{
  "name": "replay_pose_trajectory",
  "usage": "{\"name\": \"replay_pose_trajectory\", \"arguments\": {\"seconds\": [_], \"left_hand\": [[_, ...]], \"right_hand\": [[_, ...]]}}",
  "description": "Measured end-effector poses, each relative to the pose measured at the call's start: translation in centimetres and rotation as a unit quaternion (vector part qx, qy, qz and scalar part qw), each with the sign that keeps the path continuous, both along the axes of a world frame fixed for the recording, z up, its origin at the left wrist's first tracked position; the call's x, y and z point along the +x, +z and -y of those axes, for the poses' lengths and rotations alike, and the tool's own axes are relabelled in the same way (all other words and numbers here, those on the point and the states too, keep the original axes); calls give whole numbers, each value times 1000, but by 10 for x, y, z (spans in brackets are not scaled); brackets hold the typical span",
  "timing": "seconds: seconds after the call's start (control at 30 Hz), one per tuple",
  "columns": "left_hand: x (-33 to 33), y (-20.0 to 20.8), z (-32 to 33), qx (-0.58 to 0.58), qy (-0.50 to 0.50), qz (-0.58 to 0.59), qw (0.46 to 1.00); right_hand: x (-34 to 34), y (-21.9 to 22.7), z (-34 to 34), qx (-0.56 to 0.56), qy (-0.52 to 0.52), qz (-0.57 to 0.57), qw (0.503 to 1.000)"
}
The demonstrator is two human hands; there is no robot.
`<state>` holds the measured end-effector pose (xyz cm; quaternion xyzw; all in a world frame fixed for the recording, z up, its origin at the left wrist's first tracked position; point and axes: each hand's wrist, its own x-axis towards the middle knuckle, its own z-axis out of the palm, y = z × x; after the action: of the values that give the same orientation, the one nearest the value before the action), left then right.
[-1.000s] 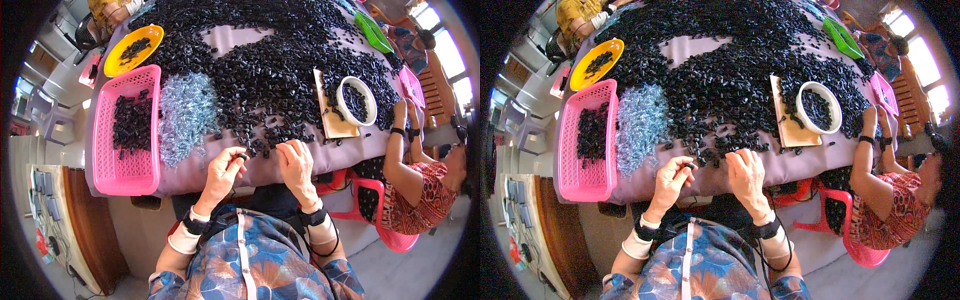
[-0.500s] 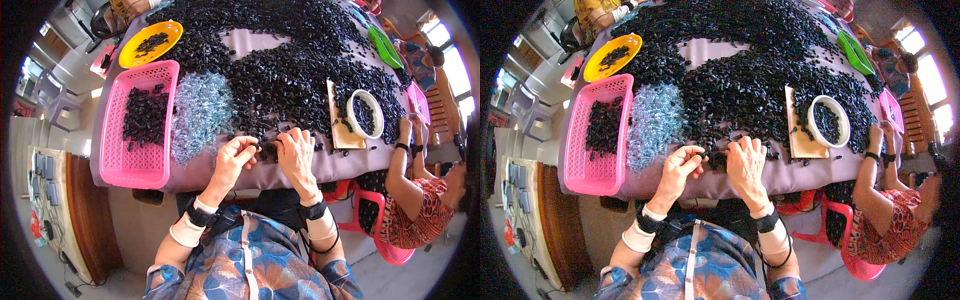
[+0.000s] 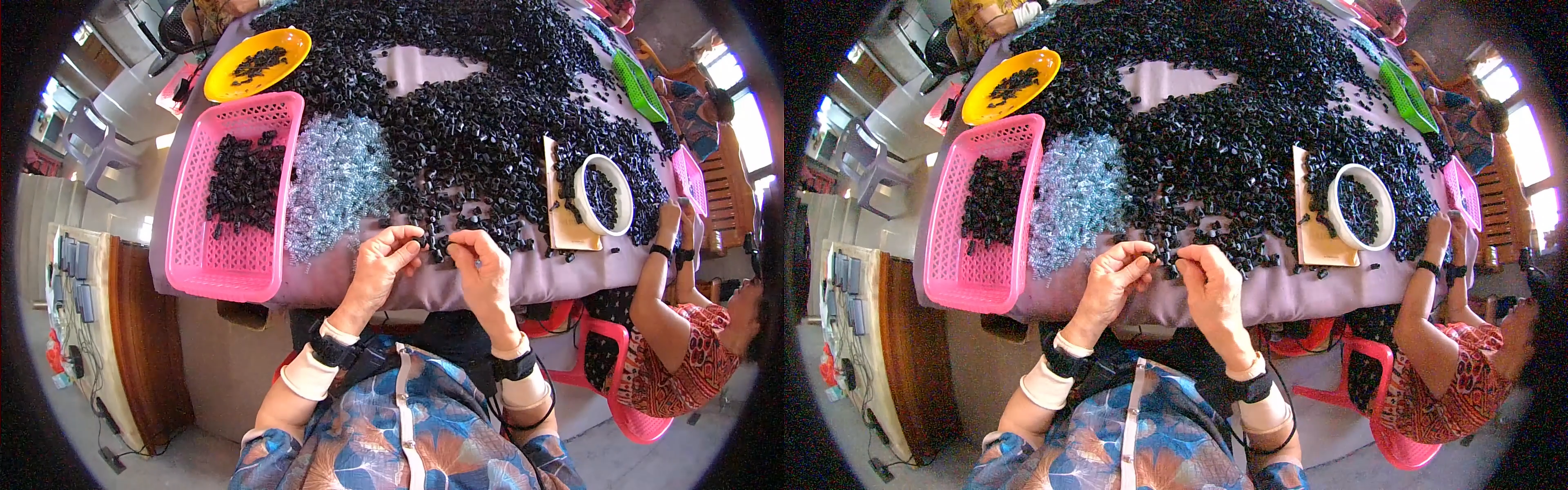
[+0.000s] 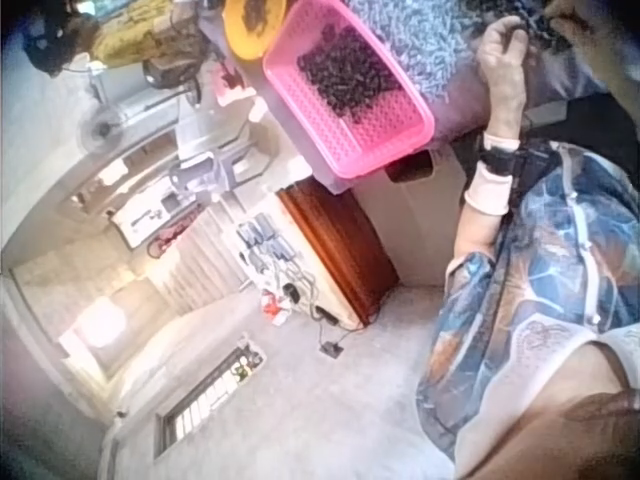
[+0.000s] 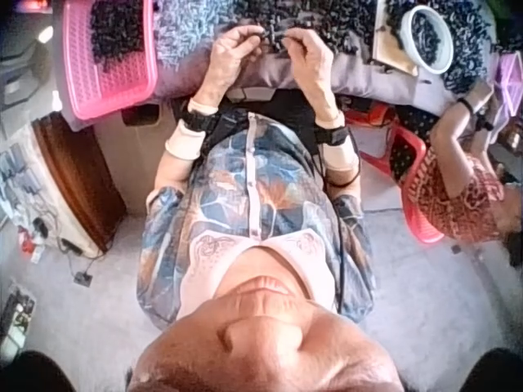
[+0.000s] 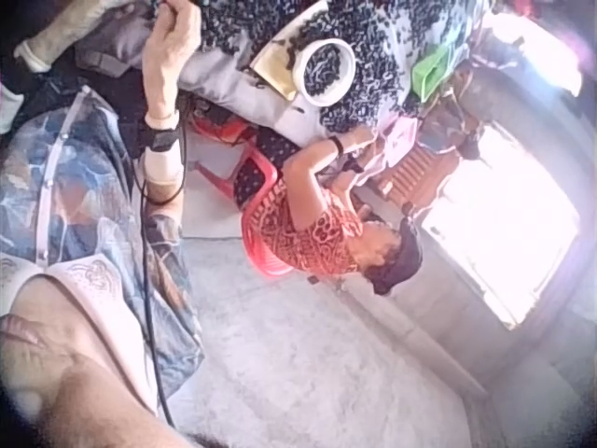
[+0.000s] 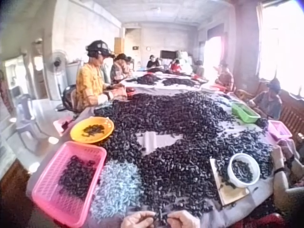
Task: Sorting and assembling small black components on a table in a manufacturing facility.
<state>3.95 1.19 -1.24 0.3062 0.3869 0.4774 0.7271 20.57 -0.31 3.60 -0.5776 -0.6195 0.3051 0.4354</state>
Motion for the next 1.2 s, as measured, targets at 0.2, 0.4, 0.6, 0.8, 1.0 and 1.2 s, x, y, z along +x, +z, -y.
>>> {"name": "replay_pose_trajectory", "arguments": {"seconds": [0.2, 0.4, 0.6, 0.8, 1.0, 1.2], "left_hand": [[1, 3, 1, 3, 2, 3, 1000], [0, 3, 3, -10, 25, 25, 999], [-24, 13, 6, 27, 82, 58, 995], [-56, 23, 13, 52, 145, 28, 988], [-73, 11, 23, 29, 170, 27, 985], [-73, 5, 23, 11, 191, 36, 981]], "right_hand": [[-11, -4, 8, -82, 23, -190, 978], [-4, -8, 12, -92, 14, -161, 983], [7, -10, 15, -120, -13, -206, 971], [-28, -13, 19, -63, 99, -59, 991], [-63, -19, 7, 16, 165, 26, 986], [-88, -25, 3, 57, 224, 105, 967]]}}
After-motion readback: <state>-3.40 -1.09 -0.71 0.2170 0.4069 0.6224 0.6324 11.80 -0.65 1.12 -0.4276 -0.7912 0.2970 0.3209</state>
